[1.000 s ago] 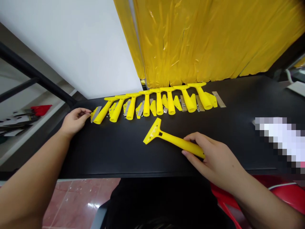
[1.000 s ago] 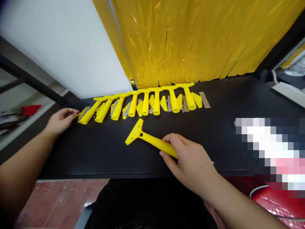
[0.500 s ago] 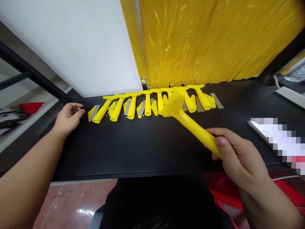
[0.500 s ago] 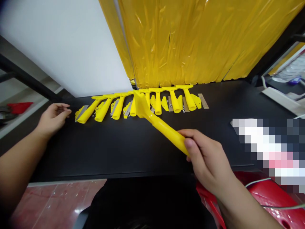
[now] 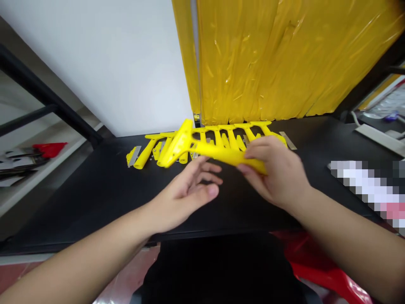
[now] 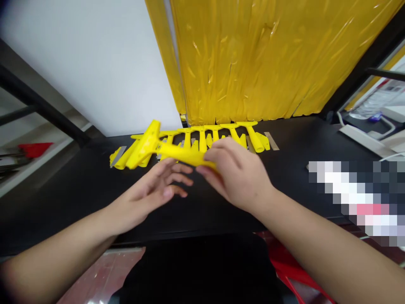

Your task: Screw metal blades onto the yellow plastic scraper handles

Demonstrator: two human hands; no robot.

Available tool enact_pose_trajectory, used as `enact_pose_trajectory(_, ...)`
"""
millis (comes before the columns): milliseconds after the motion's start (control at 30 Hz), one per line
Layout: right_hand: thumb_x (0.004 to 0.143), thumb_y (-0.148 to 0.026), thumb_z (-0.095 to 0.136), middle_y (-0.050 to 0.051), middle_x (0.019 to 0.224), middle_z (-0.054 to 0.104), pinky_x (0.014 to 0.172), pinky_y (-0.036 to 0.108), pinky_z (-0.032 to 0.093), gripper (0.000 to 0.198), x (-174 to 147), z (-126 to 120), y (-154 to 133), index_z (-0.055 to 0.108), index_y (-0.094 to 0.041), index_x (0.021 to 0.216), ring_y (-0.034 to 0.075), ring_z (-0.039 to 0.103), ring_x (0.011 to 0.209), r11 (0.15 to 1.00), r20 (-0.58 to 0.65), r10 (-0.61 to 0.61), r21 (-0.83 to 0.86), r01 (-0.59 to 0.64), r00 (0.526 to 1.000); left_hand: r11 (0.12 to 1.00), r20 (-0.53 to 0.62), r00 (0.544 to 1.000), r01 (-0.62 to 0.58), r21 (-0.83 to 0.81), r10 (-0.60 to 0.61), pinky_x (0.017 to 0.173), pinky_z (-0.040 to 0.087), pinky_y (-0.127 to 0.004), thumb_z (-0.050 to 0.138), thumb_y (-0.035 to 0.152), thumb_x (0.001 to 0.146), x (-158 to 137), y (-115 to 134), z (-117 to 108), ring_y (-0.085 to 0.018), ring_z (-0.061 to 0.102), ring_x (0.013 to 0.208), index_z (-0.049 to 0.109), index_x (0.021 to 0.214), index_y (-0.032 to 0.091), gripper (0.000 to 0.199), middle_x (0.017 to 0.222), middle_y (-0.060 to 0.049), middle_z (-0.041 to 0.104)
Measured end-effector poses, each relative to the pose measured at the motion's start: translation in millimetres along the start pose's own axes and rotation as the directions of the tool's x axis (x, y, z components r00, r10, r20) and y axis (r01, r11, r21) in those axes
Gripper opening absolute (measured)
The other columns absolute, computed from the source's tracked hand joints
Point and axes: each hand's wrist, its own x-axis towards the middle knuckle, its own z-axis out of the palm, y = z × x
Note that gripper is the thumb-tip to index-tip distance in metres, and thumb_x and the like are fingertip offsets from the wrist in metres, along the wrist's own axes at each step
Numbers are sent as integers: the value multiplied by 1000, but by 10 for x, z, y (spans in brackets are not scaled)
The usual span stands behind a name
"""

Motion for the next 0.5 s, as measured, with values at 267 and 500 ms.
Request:
enact_pose_trajectory(267, 92, -51, 76, 7, 104, 67, 73, 38, 55, 51, 522, 205, 380, 54, -26, 131, 24, 66, 87, 946, 251, 80, 285, -152, 965, 960, -380, 925, -91, -266, -18, 83, 58, -34, 72, 43, 99, 556, -72, -346, -20, 69, 98, 64, 108, 23, 24, 106, -4, 68)
enact_pose_trajectory(500, 93, -65, 59, 0, 81, 45, 56, 34, 39, 37, 472, 182, 1110, 53, -28, 96, 19, 50, 68, 558, -54, 747, 592, -581, 663, 896, -724, 666, 193, 401, 180, 60, 47, -30, 60, 20, 93, 463, -49, -2259, -11, 55, 57, 53, 133, 22, 41, 88, 3, 56)
